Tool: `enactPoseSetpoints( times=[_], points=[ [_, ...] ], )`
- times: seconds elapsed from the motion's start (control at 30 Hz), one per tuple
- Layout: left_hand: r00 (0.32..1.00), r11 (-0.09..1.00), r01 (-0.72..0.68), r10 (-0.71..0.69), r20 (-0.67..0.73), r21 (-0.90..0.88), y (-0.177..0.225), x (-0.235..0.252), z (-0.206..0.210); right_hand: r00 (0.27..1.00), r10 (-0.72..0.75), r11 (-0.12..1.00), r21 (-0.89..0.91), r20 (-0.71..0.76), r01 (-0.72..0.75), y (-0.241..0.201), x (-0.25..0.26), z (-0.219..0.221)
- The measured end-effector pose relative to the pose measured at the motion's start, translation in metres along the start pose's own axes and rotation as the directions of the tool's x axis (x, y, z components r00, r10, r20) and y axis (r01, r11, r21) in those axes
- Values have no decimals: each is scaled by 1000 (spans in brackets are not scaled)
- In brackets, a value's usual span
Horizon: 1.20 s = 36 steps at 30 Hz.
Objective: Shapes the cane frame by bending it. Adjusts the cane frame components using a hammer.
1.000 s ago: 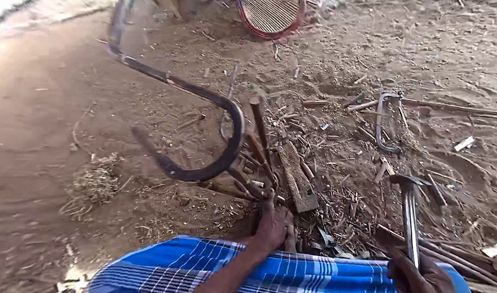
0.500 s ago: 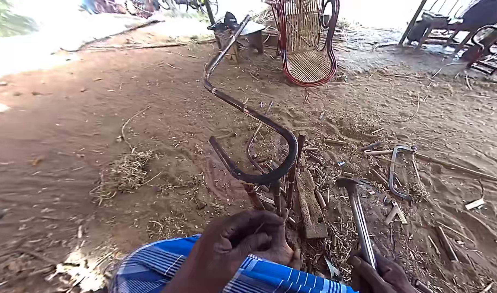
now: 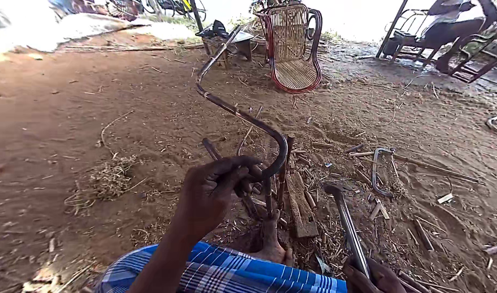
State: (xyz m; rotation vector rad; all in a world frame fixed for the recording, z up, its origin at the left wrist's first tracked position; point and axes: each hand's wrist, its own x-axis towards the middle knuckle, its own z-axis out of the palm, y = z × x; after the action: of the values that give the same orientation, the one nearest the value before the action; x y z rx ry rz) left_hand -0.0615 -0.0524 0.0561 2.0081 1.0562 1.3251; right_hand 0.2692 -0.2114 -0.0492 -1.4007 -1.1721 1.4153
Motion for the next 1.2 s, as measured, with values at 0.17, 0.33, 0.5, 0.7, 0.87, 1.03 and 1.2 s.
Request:
enactPoseSetpoints(
  times=[0.17, 0.33, 0.5, 0.7, 0.87, 1.03, 1.2],
  points=[
    [997, 974, -51, 63, -51, 220, -26, 9, 15, 999, 30, 999, -30, -14, -31, -4, 0, 3],
    [990, 917, -81, 119, -72, 390, -59, 23, 46, 1000, -3, 1000, 15, 27, 3, -9, 5, 11],
    [975, 859, -147, 209, -75, 490, -67, 35, 56, 998, -36, 998, 44, 60, 34, -12, 7, 15],
    [957, 886, -203, 270, -106, 417, -76, 32, 55, 997, -35, 999, 37, 65, 33, -17, 7, 15],
    [950, 935, -204, 261, -173, 289, -80, 26, 55, 980, -190, 982, 26, 62, 189, -28, 7, 17],
    [935, 898, -249, 321, -153, 362, -78, 23, 60, 942, -321, 947, 48, 96, 318, -39, 13, 17],
    [924, 866, -297, 367, -106, 403, -76, 22, 64, 955, -281, 939, -177, 95, 294, -77, 17, 20]
  ],
)
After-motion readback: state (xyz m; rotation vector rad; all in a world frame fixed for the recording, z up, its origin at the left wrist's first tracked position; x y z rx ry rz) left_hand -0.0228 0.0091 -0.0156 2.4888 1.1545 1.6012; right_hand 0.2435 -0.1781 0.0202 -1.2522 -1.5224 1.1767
